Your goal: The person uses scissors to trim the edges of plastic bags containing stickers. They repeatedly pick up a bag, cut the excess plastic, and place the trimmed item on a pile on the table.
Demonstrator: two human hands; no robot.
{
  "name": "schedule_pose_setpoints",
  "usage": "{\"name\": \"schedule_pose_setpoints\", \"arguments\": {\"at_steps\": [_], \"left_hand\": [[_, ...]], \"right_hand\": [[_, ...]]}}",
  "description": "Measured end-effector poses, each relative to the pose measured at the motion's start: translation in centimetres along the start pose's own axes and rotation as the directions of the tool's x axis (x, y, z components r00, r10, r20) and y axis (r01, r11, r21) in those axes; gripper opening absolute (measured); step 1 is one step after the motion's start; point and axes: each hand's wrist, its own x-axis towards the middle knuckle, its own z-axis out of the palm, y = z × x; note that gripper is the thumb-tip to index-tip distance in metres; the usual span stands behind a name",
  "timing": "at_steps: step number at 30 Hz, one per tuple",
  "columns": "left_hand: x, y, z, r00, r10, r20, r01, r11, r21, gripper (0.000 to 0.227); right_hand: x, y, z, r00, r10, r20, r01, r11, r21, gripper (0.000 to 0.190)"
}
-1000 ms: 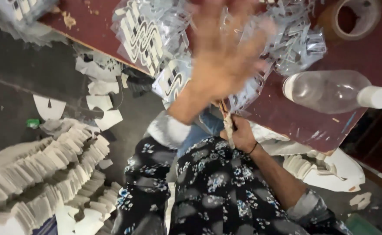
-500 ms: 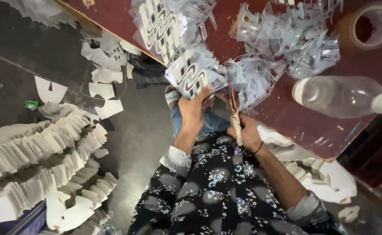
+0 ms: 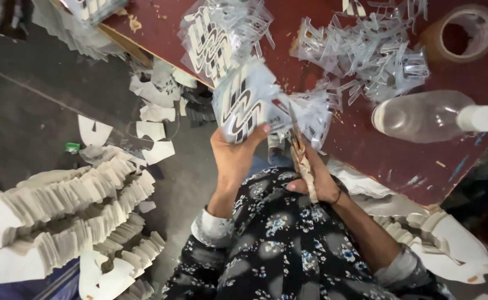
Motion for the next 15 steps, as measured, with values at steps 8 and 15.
{"name": "schedule_pose_setpoints", "arguments": {"at_steps": [8,15], "left_hand": [[0.8,4.3,1.0,0.967,0.189,0.168,-0.206,0.974,0.09,0.037],[3.1,8.7,3.6,0.883,0.267,0.385,-0.322,0.943,0.084,0.038]], "right_hand": [[-0.8,4.2,-0.3,0.995,0.089,-0.053,-0.082,0.99,0.118,0.046],[2.9,-2.3,0.2,0.978,-0.207,-0.025,0.206,0.947,0.247,0.038]]}}
